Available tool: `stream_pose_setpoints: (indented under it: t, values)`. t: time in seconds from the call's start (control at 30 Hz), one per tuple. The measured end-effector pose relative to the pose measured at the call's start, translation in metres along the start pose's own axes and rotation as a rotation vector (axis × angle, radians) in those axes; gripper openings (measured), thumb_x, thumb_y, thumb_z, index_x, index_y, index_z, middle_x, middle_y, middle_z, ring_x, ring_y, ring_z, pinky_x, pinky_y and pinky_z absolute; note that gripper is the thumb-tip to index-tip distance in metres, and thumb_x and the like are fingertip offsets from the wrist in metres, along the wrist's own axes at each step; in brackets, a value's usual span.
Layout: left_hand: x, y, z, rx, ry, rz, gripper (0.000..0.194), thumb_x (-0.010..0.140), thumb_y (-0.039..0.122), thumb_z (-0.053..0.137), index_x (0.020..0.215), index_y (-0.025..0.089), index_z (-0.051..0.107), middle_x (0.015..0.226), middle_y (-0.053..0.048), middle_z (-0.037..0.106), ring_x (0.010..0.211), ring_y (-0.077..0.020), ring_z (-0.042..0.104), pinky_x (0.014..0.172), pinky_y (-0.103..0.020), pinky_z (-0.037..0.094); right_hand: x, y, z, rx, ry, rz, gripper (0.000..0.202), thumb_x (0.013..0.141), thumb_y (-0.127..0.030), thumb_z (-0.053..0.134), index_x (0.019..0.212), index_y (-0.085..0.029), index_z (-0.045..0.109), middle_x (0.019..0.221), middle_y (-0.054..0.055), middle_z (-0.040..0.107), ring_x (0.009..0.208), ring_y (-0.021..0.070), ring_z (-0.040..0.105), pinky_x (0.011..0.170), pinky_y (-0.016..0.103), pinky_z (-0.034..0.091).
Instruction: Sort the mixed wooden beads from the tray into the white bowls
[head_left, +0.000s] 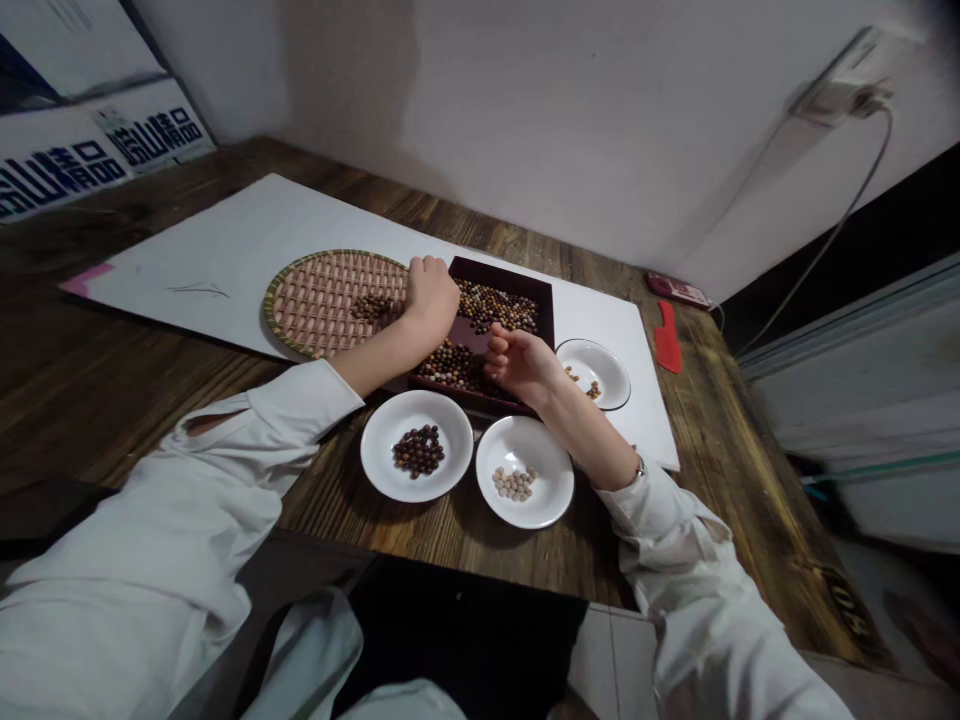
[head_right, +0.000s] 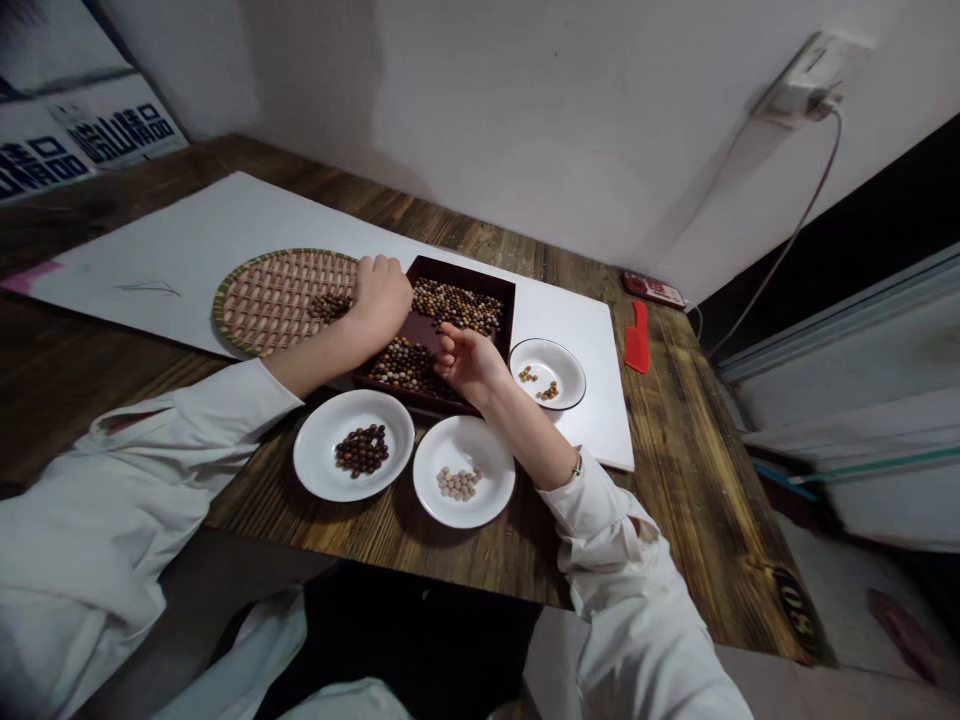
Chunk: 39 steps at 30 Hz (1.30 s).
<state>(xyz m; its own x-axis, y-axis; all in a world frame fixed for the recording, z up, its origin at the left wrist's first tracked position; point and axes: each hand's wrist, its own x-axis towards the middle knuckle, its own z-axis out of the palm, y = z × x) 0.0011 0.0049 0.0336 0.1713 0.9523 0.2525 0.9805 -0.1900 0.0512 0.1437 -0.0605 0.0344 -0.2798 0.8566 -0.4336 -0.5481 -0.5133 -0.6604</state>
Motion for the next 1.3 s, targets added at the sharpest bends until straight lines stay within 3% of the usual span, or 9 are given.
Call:
stream_pose_setpoints:
  t: [0.3, 0.97, 1.13, 1.3]
  values:
    - [0.002, -0.002, 0.007, 0.095, 0.055, 0.045, 0.040, 0.096, 0.018, 0.036, 0.122, 0.009, 0.064, 0.121, -0.021, 0.062, 0.121, -0.0339, 0.049, 0.099, -0.050, 0.035, -0.001, 0.000, 0.001, -0.002, -0.001, 0.003, 0.018, 0.087, -0.008, 0.035, 0.082, -0.018, 0.050, 0.049, -0.007, 0.045, 0.038, 0.0075, 0.037, 0.041, 0.017, 0.032]
    - [0.004, -0.006, 0.010, 0.043, 0.048, 0.070, 0.041, 0.096, 0.024, 0.038, 0.126, 0.010, 0.063, 0.122, -0.021, 0.064, 0.127, -0.0382, 0.045, 0.102, -0.057, 0.030, -0.003, 0.000, 0.003, -0.006, 0.022, -0.002, 0.018, 0.085, -0.007, 0.035, 0.082, -0.018, 0.050, 0.049, -0.007, 0.043, 0.039, 0.0078, 0.036, 0.041, 0.017, 0.032]
    - [0.002, -0.003, 0.005, 0.077, 0.004, 0.050, 0.040, 0.095, 0.013, 0.034, 0.119, 0.004, 0.064, 0.121, -0.024, 0.062, 0.123, -0.0354, 0.050, 0.101, -0.051, 0.033, -0.002, 0.000, 0.001, -0.011, 0.008, -0.001, 0.016, 0.082, -0.007, 0.038, 0.083, -0.019, 0.050, 0.050, -0.007, 0.043, 0.040, 0.0084, 0.035, 0.041, 0.017, 0.032]
    - [0.002, -0.001, 0.002, 0.059, -0.031, 0.055, 0.037, 0.095, 0.013, 0.035, 0.116, 0.005, 0.065, 0.119, -0.022, 0.062, 0.120, -0.0320, 0.053, 0.100, -0.045, 0.036, -0.001, 0.001, 0.000, -0.019, 0.031, -0.016, 0.017, 0.078, -0.006, 0.041, 0.086, -0.018, 0.051, 0.054, -0.006, 0.045, 0.042, 0.0081, 0.036, 0.042, 0.017, 0.035]
